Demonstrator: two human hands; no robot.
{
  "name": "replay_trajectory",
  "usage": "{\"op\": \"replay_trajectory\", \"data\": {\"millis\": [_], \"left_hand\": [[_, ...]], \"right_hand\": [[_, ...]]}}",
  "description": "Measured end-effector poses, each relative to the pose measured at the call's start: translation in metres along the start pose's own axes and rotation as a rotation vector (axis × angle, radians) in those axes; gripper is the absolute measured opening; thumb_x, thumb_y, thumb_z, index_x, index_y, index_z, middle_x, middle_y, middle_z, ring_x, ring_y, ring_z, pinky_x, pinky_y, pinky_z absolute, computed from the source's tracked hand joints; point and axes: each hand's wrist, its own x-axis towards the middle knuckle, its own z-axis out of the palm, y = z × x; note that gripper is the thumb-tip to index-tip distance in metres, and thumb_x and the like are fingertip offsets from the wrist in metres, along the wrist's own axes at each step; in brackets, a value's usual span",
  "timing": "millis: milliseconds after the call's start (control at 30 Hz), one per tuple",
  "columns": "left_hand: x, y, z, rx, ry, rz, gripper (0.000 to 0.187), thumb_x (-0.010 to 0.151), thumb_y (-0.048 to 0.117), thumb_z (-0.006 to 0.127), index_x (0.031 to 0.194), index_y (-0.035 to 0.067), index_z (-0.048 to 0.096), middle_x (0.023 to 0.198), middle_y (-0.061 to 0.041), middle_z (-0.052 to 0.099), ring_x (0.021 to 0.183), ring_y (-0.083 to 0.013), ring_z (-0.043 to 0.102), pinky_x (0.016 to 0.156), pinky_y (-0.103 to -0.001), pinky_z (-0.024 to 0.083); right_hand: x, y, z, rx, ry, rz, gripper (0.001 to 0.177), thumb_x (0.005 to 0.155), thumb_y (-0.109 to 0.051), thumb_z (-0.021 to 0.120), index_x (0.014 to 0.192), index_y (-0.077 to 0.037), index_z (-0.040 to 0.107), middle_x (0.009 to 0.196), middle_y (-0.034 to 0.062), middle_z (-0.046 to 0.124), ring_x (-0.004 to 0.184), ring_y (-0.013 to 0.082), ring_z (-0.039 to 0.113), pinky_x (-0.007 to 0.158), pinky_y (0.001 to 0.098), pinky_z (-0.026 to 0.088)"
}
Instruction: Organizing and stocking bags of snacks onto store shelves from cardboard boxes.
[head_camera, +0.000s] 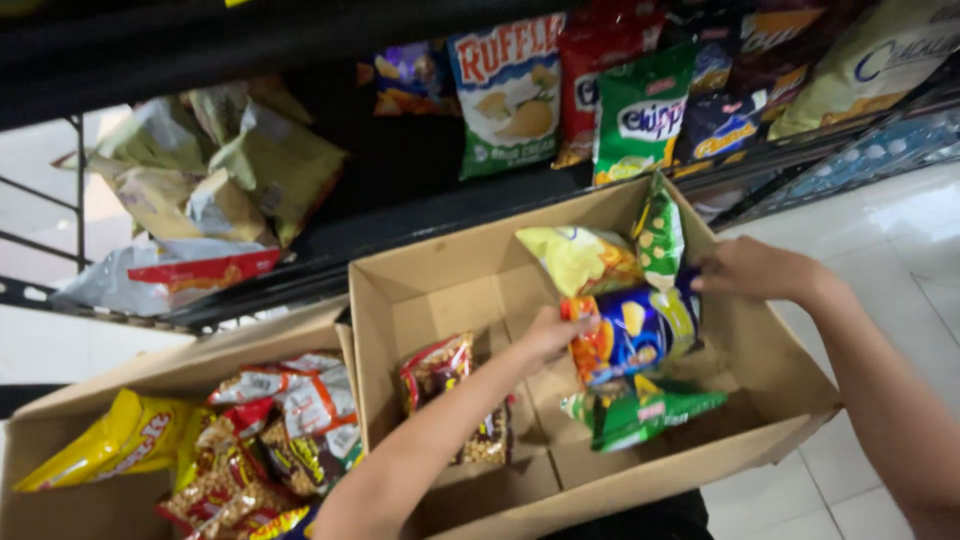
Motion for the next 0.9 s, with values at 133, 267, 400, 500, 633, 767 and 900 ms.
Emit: {"op": "replay_trajectory", "data": {"millis": [133,267,400,500,633,767,900], "left_hand": [[-0.067,0.045,0.001,0.403,0.122,0.317,0.03,0.094,0.037,0.073,0.101,0.008,0.076,0.085,-0.001,0.076,0.079,-0.0116,0.069,0.073,-0.033,0.056],[-0.13,0.088,-0.001,0.349,0.349,0.584,0.032,0.099,0.034,0.07,0.098,0.003,0.075,0.083,0.001,0.074,0.077,-0.0079,0.066,0.071,-0.032,0.055],[-0.173,0.129,0.004,0.126,0.626,0.8,0.032,0.099,0.032,0.069,0.099,0.0,0.073,0.088,0.0,0.073,0.079,-0.0081,0.064,0.071,-0.032,0.055],[-0.197,0.146,0.003,-0.137,0.769,0.89,0.034,0.101,0.034,0.063,0.11,0.002,0.069,0.096,-0.001,0.07,0.085,-0.0085,0.063,0.076,-0.031,0.055],[-0.218,0.157,-0.003,-0.609,0.601,0.789,0.05,0.1,0.048,0.043,0.111,0.006,0.067,0.099,-0.002,0.072,0.088,-0.0106,0.068,0.082,-0.029,0.056],[-0.206,0.136,-0.027,-0.178,0.813,0.936,0.055,0.11,0.047,0.04,0.107,-0.001,0.068,0.095,-0.003,0.072,0.085,-0.0101,0.065,0.079,-0.029,0.054],[-0.199,0.129,-0.028,0.021,0.889,0.928,0.055,0.112,0.044,0.038,0.105,-0.001,0.068,0.092,-0.004,0.071,0.084,-0.0092,0.063,0.078,-0.029,0.053]], "right_hand": [[-0.038,0.003,-0.008,0.412,0.073,-0.082,0.059,0.088,-0.049,0.068,0.131,-0.007,0.067,0.108,0.0166,0.077,0.1,0.0301,0.072,0.089,0.0415,0.058],[-0.022,-0.01,0.042,0.772,0.547,-0.246,0.06,0.105,-0.036,0.053,0.149,0.004,0.048,0.138,0.0232,0.056,0.127,0.0352,0.052,0.104,0.0472,0.044],[-0.026,-0.123,-0.002,1.301,0.575,-0.377,0.065,0.109,-0.04,0.038,0.155,0.005,0.038,0.152,0.0187,0.05,0.135,0.0303,0.049,0.108,0.0454,0.04],[-0.024,-0.157,-0.017,1.512,0.428,-0.457,0.066,0.104,-0.041,0.04,0.153,0.003,0.038,0.141,0.0128,0.057,0.123,0.0207,0.057,0.103,0.0382,0.047],[-0.015,-0.18,-0.031,1.168,0.548,-0.477,0.055,0.107,-0.03,0.047,0.15,0.004,0.044,0.132,0.01,0.063,0.117,0.0154,0.057,0.1,0.0319,0.046],[-0.007,-0.188,-0.027,1.548,0.408,-0.415,0.043,0.102,-0.021,0.056,0.137,0.003,0.057,0.123,0.0065,0.068,0.111,0.0125,0.061,0.096,0.0298,0.05],[0.007,-0.162,0.011,1.592,0.6,-0.463,0.023,0.111,-0.015,0.057,0.124,0.003,0.059,0.11,0.0018,0.062,0.097,0.0079,0.054,0.088,0.0252,0.045]]}}
